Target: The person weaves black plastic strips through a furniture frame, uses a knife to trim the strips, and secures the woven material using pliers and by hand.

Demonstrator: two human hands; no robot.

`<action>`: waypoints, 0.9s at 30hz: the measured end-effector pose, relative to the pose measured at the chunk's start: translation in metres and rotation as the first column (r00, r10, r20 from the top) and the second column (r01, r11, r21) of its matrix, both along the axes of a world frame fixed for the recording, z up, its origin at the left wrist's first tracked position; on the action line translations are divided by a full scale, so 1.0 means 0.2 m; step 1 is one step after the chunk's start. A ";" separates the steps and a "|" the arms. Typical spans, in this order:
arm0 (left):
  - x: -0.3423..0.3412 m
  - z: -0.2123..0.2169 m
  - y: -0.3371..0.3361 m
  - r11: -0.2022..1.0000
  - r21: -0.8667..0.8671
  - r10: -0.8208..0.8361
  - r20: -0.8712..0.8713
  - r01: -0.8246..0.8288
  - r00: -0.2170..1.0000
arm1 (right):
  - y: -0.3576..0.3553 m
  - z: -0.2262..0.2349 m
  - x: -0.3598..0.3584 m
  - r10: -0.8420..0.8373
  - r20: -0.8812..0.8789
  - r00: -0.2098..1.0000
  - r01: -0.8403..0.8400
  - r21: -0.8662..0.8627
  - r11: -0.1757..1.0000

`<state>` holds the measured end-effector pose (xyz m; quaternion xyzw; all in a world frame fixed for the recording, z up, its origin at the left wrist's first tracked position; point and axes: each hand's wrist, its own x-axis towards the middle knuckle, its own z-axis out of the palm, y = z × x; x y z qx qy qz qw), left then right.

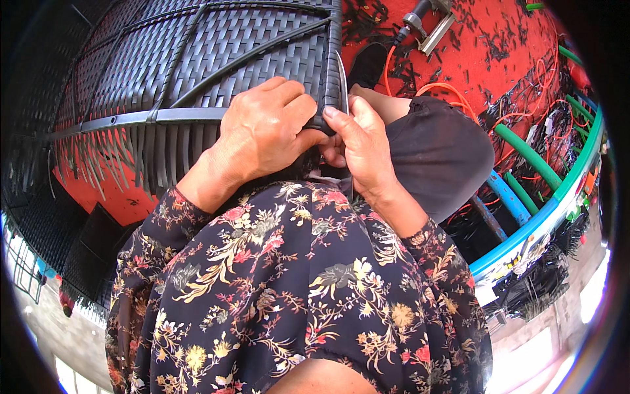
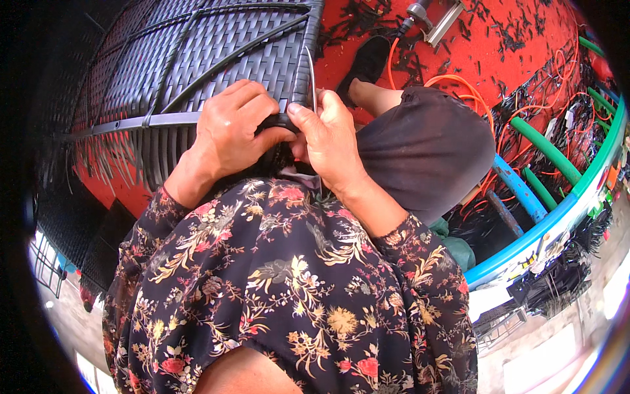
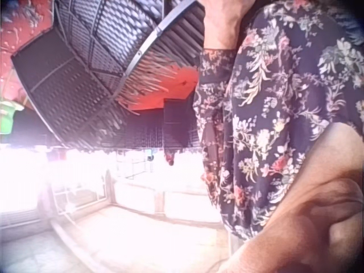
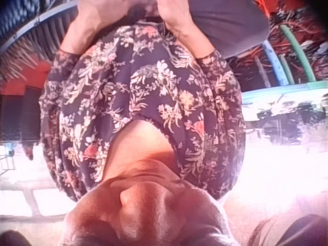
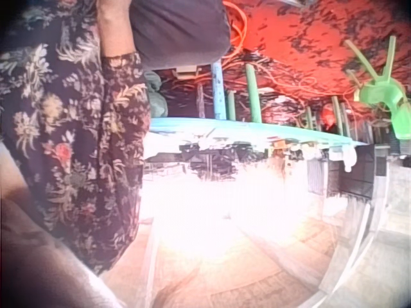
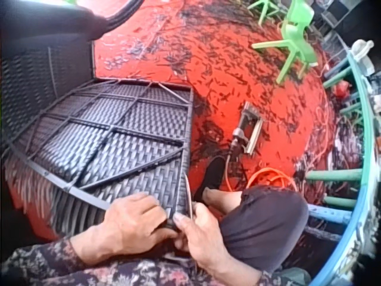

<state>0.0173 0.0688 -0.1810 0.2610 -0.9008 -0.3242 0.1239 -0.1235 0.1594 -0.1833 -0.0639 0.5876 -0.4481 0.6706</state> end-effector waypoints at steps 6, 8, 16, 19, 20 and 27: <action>0.00 0.02 0.01 0.991 -0.130 -0.053 -0.066 0.044 0.996 | -0.03 0.00 -0.02 0.070 -0.029 0.997 -0.069 0.006 0.998; 0.00 0.02 0.01 0.983 -0.177 -0.059 -0.063 0.047 0.996 | -0.04 -0.02 -0.05 0.087 0.053 0.995 -0.086 -0.020 0.996; -0.03 -0.20 -0.15 0.946 -0.310 -0.132 -0.115 0.090 0.985 | -0.19 -0.24 -0.22 0.144 -0.252 0.957 -0.180 -0.125 0.976; 0.00 -0.12 -0.19 0.955 -0.269 -0.169 -0.149 0.124 0.974 | -0.20 -0.24 -0.27 0.031 -0.581 0.813 -0.318 -0.399 0.860; 0.00 -0.07 -0.21 0.956 -0.256 -0.186 -0.156 0.142 0.970 | -0.21 -0.22 -0.28 0.079 -0.612 0.787 -0.404 -0.413 0.816; -0.05 0.31 -0.50 0.957 -0.103 -0.285 -0.134 0.272 0.949 | -0.48 0.01 -0.33 -0.320 -0.902 0.289 -0.703 -0.427 0.568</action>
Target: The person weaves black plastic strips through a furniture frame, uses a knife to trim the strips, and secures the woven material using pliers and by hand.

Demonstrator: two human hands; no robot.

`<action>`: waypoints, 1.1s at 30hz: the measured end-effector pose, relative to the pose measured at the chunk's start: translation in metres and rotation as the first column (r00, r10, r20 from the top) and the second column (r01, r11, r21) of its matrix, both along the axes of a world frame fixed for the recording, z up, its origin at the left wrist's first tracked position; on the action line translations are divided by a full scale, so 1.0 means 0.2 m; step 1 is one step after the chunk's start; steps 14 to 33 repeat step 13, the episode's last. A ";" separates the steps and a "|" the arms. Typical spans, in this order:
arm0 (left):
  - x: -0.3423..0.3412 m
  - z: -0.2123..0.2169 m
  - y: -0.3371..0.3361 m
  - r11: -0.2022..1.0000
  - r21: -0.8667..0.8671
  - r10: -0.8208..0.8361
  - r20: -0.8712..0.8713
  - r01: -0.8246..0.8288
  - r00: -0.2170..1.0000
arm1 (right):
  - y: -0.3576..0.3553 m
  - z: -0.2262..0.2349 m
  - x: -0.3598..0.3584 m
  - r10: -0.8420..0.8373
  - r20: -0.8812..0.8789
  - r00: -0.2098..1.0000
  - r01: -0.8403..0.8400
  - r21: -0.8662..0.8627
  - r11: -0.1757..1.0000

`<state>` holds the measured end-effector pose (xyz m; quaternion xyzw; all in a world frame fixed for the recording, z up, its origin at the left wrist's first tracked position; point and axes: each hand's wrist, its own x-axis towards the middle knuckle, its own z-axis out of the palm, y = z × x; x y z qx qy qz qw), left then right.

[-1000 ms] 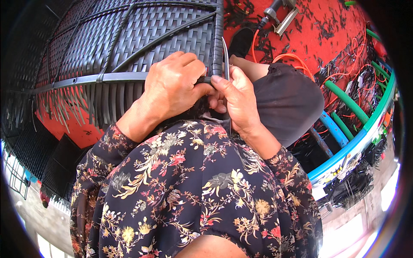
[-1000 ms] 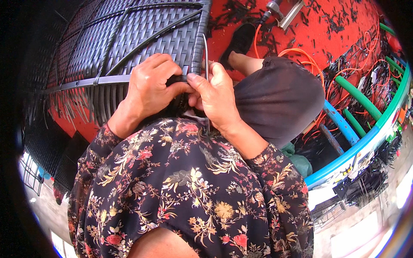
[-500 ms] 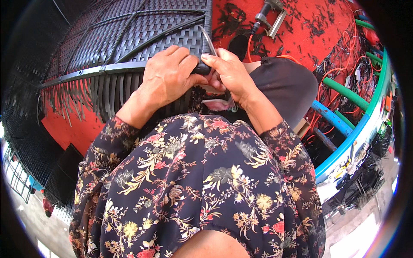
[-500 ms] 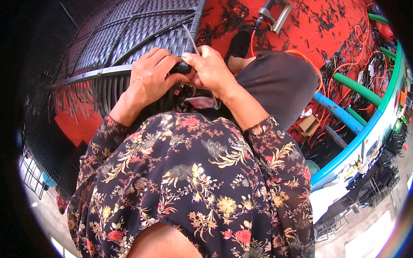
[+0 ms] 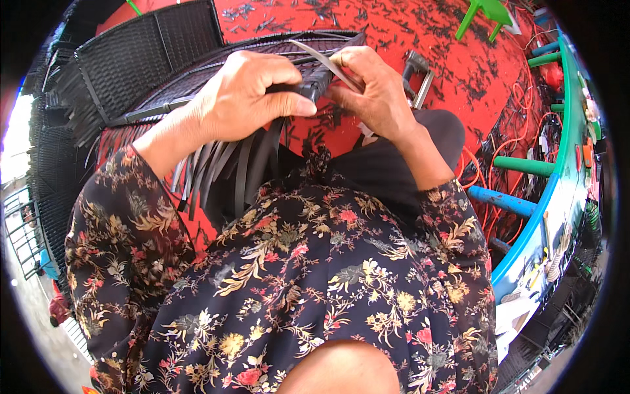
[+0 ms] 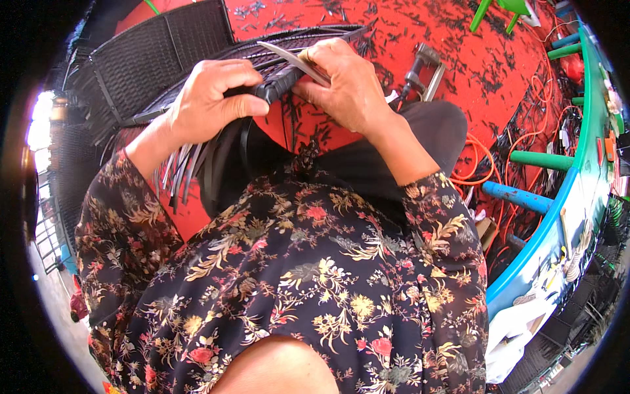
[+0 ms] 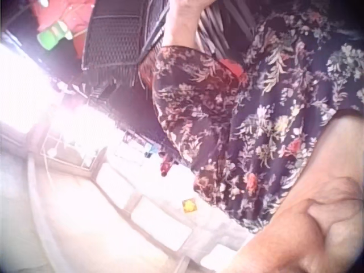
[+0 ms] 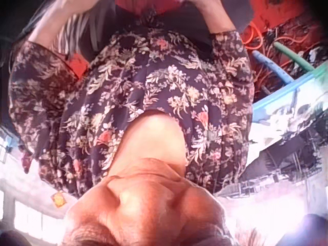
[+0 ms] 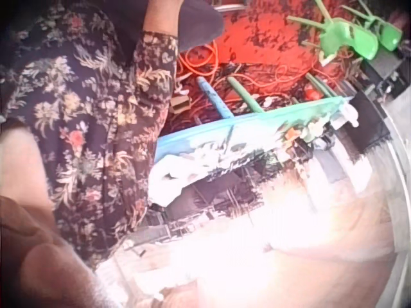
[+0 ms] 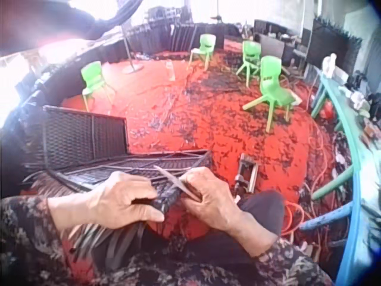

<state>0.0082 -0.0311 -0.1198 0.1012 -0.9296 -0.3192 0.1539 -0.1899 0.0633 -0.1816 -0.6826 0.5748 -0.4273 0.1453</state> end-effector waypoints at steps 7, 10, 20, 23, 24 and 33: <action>-0.22 0.12 -0.17 0.979 0.132 0.125 0.199 -0.153 0.972 | -0.23 0.04 -0.18 -0.002 0.246 0.969 -0.041 0.170 0.985; -0.41 0.04 -0.25 0.987 0.101 -0.101 -0.216 0.125 0.971 | -0.21 0.19 -0.23 -0.151 0.438 0.886 -0.036 0.390 0.920; -0.44 0.12 -0.30 0.979 0.182 0.058 0.205 -0.096 0.977 | -0.28 0.13 -0.34 -0.052 0.362 0.931 -0.087 0.358 0.930; -0.44 0.12 -0.30 0.979 0.182 0.058 0.205 -0.096 0.977 | -0.28 0.13 -0.34 -0.052 0.362 0.931 -0.087 0.358 0.930; -0.44 0.12 -0.30 0.979 0.182 0.058 0.205 -0.096 0.977 | -0.28 0.13 -0.34 -0.052 0.362 0.931 -0.087 0.358 0.930; -0.44 0.12 -0.30 0.979 0.182 0.058 0.205 -0.096 0.977 | -0.28 0.13 -0.34 -0.052 0.362 0.931 -0.087 0.358 0.930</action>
